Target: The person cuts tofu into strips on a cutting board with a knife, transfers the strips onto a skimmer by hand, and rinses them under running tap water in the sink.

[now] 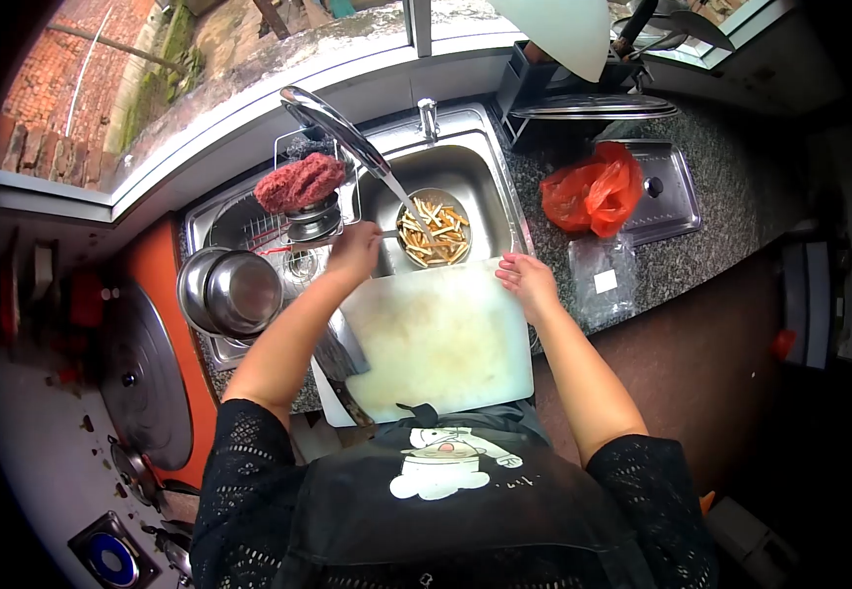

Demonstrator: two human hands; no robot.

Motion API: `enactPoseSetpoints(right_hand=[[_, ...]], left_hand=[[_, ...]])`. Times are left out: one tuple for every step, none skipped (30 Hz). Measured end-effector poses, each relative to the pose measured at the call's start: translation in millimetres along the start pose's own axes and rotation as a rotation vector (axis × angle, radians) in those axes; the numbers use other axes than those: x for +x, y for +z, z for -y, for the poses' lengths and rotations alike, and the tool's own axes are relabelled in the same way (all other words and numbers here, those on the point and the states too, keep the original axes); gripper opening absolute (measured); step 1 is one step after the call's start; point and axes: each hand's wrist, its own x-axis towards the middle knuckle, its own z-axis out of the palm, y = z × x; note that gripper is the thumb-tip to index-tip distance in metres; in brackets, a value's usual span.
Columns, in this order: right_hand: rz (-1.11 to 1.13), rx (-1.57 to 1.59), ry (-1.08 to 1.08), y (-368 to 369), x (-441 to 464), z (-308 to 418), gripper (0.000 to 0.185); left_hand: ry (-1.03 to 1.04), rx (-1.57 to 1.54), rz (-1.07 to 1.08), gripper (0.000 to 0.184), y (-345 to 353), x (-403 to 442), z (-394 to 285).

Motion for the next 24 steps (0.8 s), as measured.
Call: enactPoseSetpoints(right_hand=[[-0.011, 0.044, 0.016, -1, -2, -4, 0.031], [-0.024, 0.088, 0.030, -2, -5, -6, 0.031], [-0.028, 0.107, 0.030, -2, -8, -8, 0.031], [-0.032, 0.126, 0.029, 1, -11, -9, 0.032], [-0.039, 0.143, 0.028, 2, -14, -9, 0.032], [-0.023, 0.160, 0.022, 3, -18, -8, 0.032], [-0.005, 0.175, 0.016, 3, -21, -6, 0.033], [0.015, 0.188, 0.013, 2, -25, -4, 0.033], [0.030, 0.192, 0.012, 1, -28, -2, 0.034], [0.026, 0.169, 0.015, -2, -30, 1, 0.035], [0.026, 0.147, 0.016, -4, -31, 5, 0.035], [0.027, 0.127, 0.017, -6, -30, 10, 0.036], [0.040, 0.128, 0.007, -10, -27, 14, 0.036], [0.050, 0.133, -0.001, -17, -23, 17, 0.036], [0.056, 0.142, -0.006, -24, -21, 19, 0.037], [0.065, 0.152, 0.000, -30, -20, 20, 0.037], [0.076, 0.160, 0.003, -37, -18, 24, 0.036], [0.089, 0.165, 0.003, -42, -15, 29, 0.036], [0.094, 0.142, 0.010, -47, -14, 32, 0.036], [0.110, 0.128, 0.016, -52, -13, 34, 0.036], [0.127, 0.115, 0.024, -58, -12, 36, 0.036], [0.143, 0.102, 0.033, -63, -11, 37, 0.036], [0.153, 0.102, 0.038, -68, -9, 37, 0.036], [0.165, 0.100, 0.040, -74, -5, 37, 0.036]], left_hand=[[-0.118, -0.291, 0.063, 0.021, 13, 5, -13], [-0.388, -0.677, 0.146, 0.030, 32, 16, -24], [-0.690, -1.232, 0.107, 0.026, 32, 22, -55], [-0.773, -1.447, 0.100, 0.024, 48, 34, -54], [-0.858, -1.664, 0.092, 0.022, 65, 47, -51], [-0.944, -1.883, 0.081, 0.020, 79, 61, -52], [-1.158, -1.981, -0.092, 0.016, 70, 72, -70], [-1.178, -1.910, -0.122, 0.017, 62, 72, -87], [-1.195, -1.840, -0.157, 0.019, 48, 71, -105], [-1.208, -1.771, -0.195, 0.021, 44, 73, -114], [-1.290, -1.735, -0.214, 0.023, 41, 79, -117], [-1.219, -1.676, -0.156, 0.025, 46, 89, -111], [-1.151, -1.611, -0.099, 0.027, 60, 102, -93], [-1.085, -1.540, -0.040, 0.030, 78, 115, -72], [-1.022, -1.464, 0.023, 0.032, 95, 124, -55], [-1.045, -1.504, 0.052, 0.037, 79, 120, -70], [-1.069, -1.542, 0.081, 0.042, 64, 115, -86], [-1.103, -1.634, 0.119, 0.050, 46, 114, -100], [-1.142, -1.722, 0.159, 0.059, 31, 113, -112], [-1.142, -1.744, 0.205, 0.062, 28, 116, -112], [-1.143, -1.764, 0.251, 0.065, 27, 117, -111], [-1.146, -1.784, 0.296, 0.068, 25, 118, -110], [-1.183, -1.771, 0.351, 0.069, 23, 121, -110], [-1.186, -1.729, 0.392, 0.069, 18, 119, -117]])
